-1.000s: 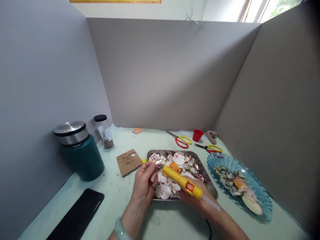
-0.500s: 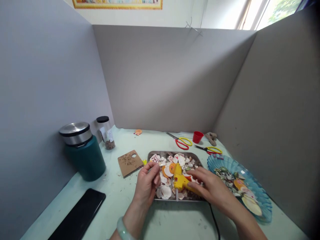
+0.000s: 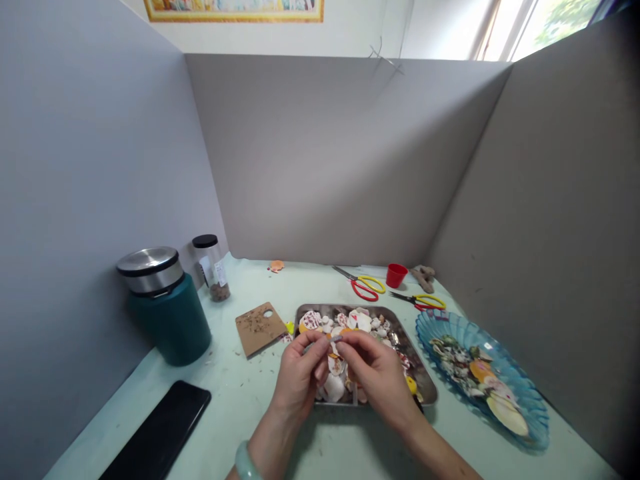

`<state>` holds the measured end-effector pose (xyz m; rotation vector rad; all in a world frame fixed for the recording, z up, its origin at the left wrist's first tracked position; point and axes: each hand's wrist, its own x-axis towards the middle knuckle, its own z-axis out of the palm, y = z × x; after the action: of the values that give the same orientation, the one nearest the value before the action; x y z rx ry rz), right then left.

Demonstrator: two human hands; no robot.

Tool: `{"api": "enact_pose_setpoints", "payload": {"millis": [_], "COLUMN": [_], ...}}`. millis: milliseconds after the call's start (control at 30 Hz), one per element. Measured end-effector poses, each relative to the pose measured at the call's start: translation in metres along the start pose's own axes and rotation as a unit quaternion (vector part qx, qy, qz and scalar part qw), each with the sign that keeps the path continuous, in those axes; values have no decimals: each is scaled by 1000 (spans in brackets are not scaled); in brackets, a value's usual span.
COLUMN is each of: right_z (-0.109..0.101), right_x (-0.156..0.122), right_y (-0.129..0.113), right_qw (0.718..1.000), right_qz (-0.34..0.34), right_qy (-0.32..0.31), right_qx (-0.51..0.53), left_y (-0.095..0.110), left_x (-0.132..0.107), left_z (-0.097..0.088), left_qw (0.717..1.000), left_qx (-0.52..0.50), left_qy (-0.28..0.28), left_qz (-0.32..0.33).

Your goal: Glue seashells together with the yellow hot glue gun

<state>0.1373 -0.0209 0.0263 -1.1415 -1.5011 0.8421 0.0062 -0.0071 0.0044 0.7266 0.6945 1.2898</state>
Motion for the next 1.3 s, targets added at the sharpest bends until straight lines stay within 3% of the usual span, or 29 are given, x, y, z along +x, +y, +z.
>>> {"api": "enact_pose_setpoints", "payload": {"millis": [167, 333, 600, 867, 1133, 1300], "right_z": [2, 3, 0, -4, -6, -8], "right_x": [0, -1, -9, -10, -11, -10], "right_y": [2, -1, 6, 15, 17, 15], "right_qw": [994, 991, 987, 995, 997, 995], "right_qz": [63, 50, 49, -5, -35, -86], "right_qy": [-6, 26, 59, 71, 50, 48], "right_qx": [90, 120, 140, 72, 46, -26], "left_y": [-3, -4, 2, -1, -2, 0], "left_x": [0, 1, 4, 4, 2, 1], "left_z": [-2, -1, 0, -6, -2, -2], "left_qw": [1000, 999, 987, 997, 998, 999], "left_qx": [22, 17, -139, -36, -21, 10], "left_qy": [-6, -28, -70, -58, -51, -37], "left_qz": [-17, -17, -33, -23, 7, 5]}}
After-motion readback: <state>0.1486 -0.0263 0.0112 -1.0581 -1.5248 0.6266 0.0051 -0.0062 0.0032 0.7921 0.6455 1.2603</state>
